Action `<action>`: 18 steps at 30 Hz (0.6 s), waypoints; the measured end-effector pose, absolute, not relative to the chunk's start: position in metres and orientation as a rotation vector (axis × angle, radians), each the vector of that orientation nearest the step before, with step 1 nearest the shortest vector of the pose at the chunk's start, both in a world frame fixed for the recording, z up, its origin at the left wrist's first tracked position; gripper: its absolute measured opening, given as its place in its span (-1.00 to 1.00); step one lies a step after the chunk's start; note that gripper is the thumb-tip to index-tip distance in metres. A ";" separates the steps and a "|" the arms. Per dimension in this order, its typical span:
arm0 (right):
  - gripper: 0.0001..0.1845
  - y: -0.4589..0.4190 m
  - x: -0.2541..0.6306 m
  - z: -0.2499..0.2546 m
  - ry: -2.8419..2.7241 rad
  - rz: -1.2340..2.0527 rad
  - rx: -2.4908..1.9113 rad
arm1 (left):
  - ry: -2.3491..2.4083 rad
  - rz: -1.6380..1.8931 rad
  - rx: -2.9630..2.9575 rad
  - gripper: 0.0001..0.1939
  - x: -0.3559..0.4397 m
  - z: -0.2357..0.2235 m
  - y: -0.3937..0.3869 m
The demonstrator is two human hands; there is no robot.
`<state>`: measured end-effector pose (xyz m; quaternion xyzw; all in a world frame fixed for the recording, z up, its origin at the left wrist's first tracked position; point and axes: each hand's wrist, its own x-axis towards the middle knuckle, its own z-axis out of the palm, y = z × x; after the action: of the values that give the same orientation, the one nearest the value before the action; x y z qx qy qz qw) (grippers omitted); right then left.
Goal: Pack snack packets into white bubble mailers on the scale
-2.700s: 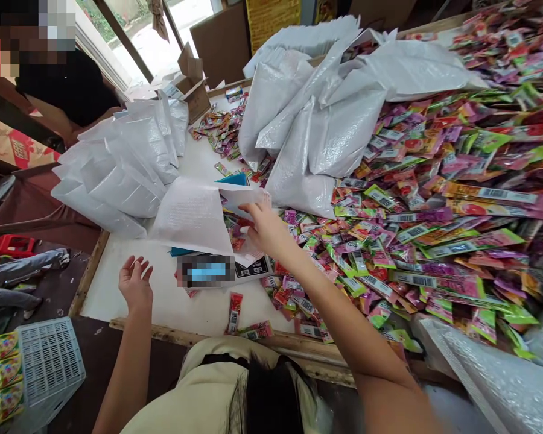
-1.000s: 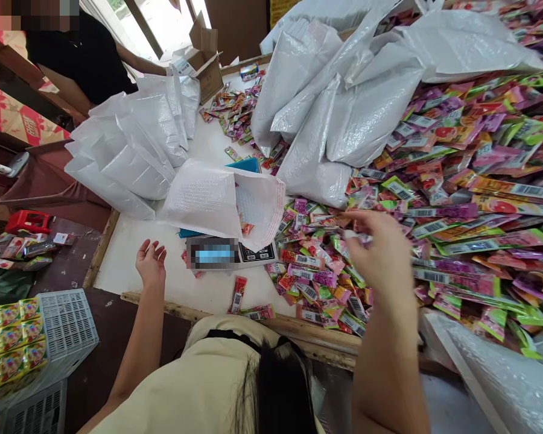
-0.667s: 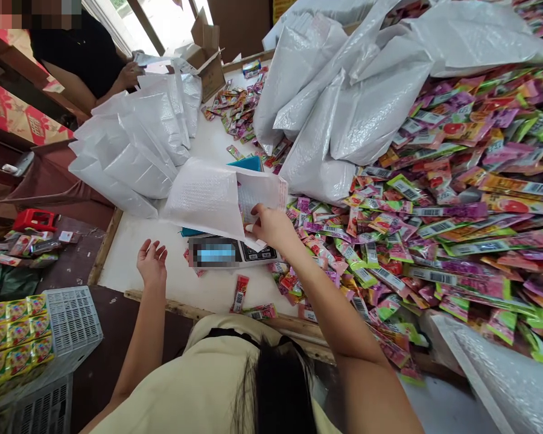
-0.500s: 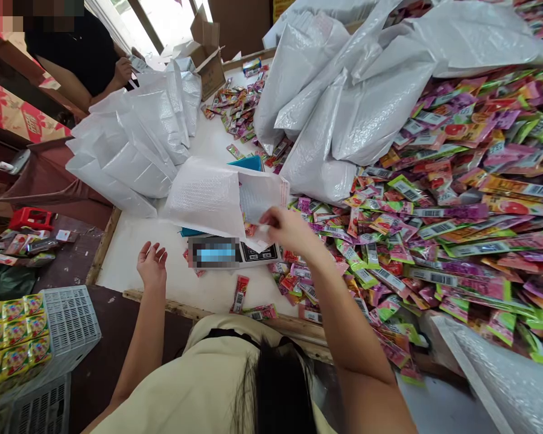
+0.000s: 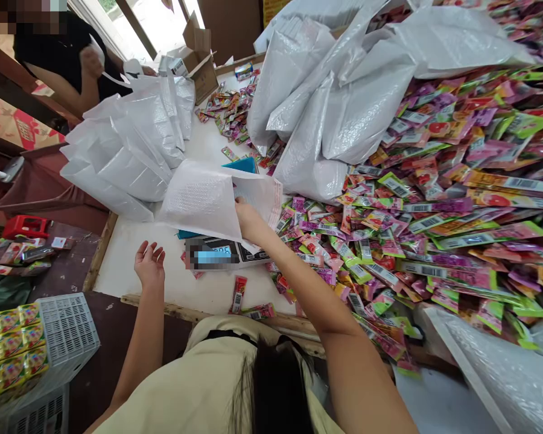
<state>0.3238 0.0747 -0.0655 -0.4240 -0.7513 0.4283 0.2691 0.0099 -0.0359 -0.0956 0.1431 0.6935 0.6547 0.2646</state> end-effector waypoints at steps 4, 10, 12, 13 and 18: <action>-0.74 0.087 0.332 -0.066 -1.942 1.139 -1.184 | 1.918 1.758 0.316 -0.72 0.003 -0.096 -0.048; -0.94 0.082 0.381 -0.053 -1.723 0.924 -1.398 | 1.894 1.727 0.231 -0.78 0.013 -0.097 -0.044; -0.87 0.072 0.401 -0.048 -1.652 0.945 -1.442 | 1.883 1.730 0.249 -0.78 0.016 -0.096 -0.039; -0.81 0.066 0.413 -0.046 -1.593 0.971 -1.459 | 1.879 1.731 0.263 -0.78 0.016 -0.096 -0.038; -0.70 0.019 0.485 -0.041 -1.243 0.979 -1.583 | 1.876 1.741 0.298 -0.74 0.012 -0.100 -0.038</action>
<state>0.4852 0.0191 -0.0414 -0.6363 -0.4996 0.3934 0.4368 0.0116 -0.0381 -0.0999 0.1112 0.6993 0.6488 0.2788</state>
